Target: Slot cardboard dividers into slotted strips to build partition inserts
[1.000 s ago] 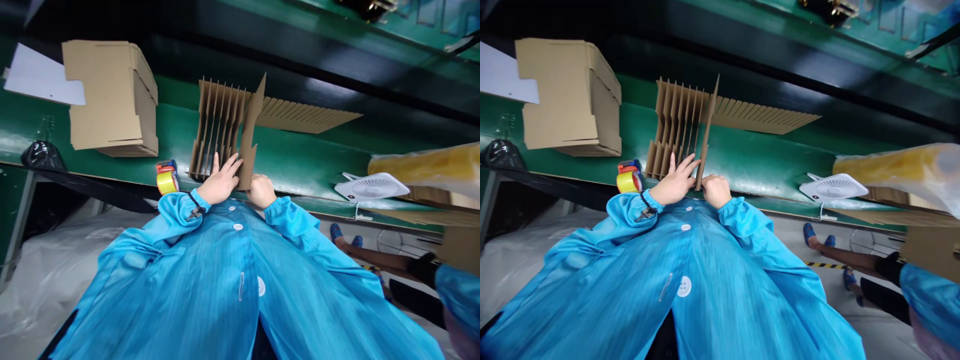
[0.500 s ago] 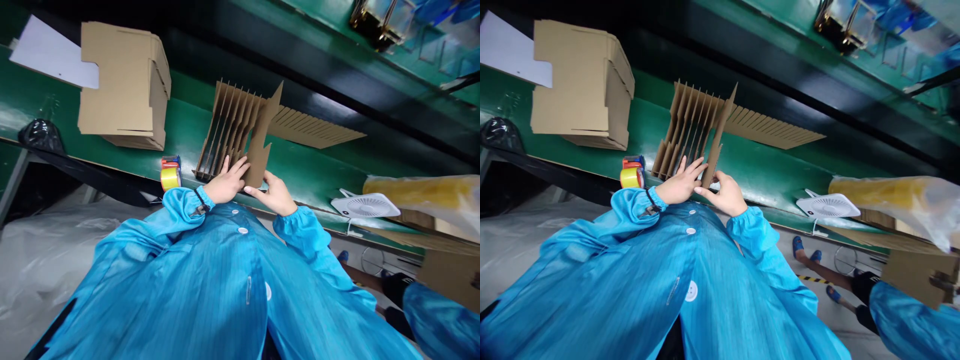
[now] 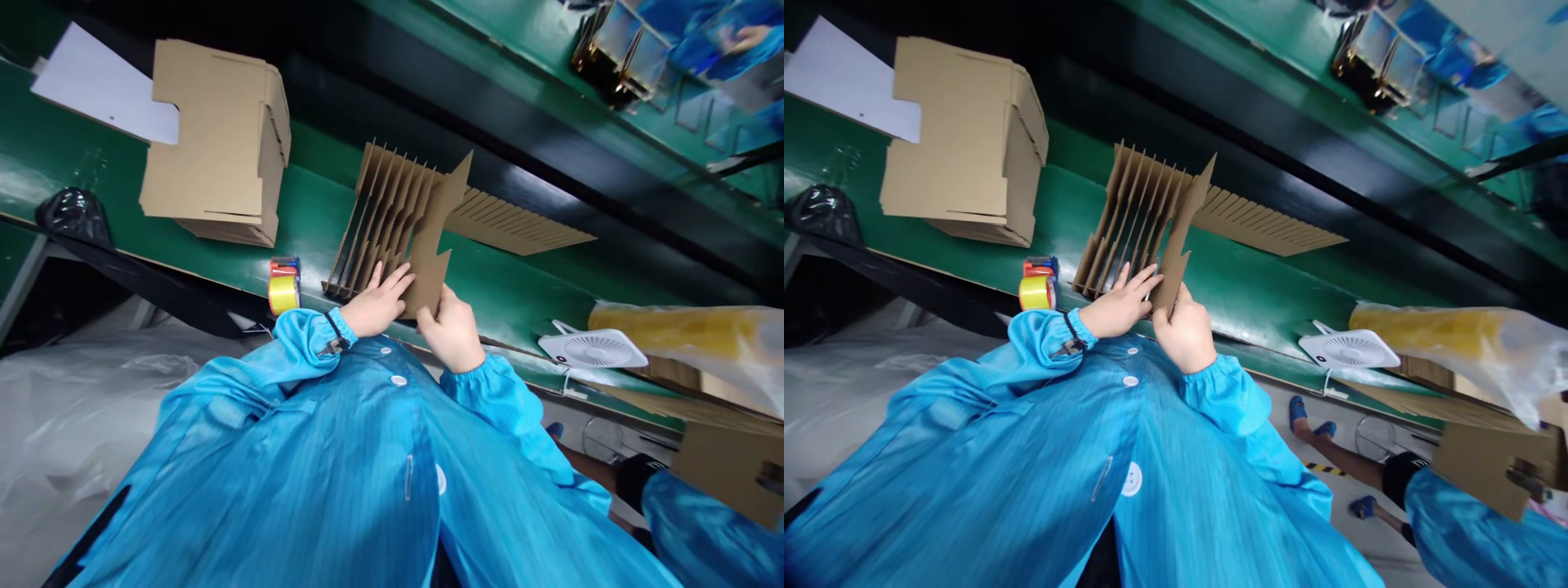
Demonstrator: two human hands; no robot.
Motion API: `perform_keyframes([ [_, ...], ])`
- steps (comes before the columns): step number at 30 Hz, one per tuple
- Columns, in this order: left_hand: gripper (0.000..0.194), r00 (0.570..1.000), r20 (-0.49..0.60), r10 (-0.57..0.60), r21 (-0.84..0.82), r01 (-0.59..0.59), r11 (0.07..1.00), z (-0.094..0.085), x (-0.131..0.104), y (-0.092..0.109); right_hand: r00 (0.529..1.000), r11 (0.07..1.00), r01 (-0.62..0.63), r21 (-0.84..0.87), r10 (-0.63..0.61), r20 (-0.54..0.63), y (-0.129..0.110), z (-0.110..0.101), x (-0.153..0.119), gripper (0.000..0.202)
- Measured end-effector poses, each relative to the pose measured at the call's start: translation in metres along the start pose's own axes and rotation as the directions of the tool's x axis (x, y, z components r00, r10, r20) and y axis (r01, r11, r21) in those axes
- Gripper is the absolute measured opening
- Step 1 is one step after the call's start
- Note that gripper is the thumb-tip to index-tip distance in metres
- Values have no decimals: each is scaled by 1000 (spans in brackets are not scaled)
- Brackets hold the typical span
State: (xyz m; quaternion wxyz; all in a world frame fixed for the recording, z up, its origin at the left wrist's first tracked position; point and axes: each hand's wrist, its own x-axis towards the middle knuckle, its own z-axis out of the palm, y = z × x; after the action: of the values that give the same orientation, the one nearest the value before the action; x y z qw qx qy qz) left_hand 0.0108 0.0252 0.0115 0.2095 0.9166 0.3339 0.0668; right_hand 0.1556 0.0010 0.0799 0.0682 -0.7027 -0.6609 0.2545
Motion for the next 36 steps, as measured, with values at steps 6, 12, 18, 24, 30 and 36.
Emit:
perform_keyframes([
  [6,26,1000,-22,3,-28,-4,1000,3,1,1,997,999,25,-30,-27,-75,2,7,-1,51],
  [12,26,1000,-29,-11,-36,9,999,4,1,2,991,996,35,-82,-46,-125,3,8,-8,56],
  [18,26,999,-43,-14,-54,12,998,7,1,2,977,991,56,-120,-80,-199,2,7,-18,54],
  [24,25,999,-46,-17,-42,15,999,6,1,3,973,993,54,-106,-76,-220,3,-1,-14,52],
  [30,23,1000,-23,-12,-23,12,1000,3,0,4,996,1000,-8,-22,6,-91,1,-2,1,50],
  [36,27,1000,-15,-22,-66,21,998,2,1,1,998,999,-53,-6,53,-16,-3,3,12,47],
])
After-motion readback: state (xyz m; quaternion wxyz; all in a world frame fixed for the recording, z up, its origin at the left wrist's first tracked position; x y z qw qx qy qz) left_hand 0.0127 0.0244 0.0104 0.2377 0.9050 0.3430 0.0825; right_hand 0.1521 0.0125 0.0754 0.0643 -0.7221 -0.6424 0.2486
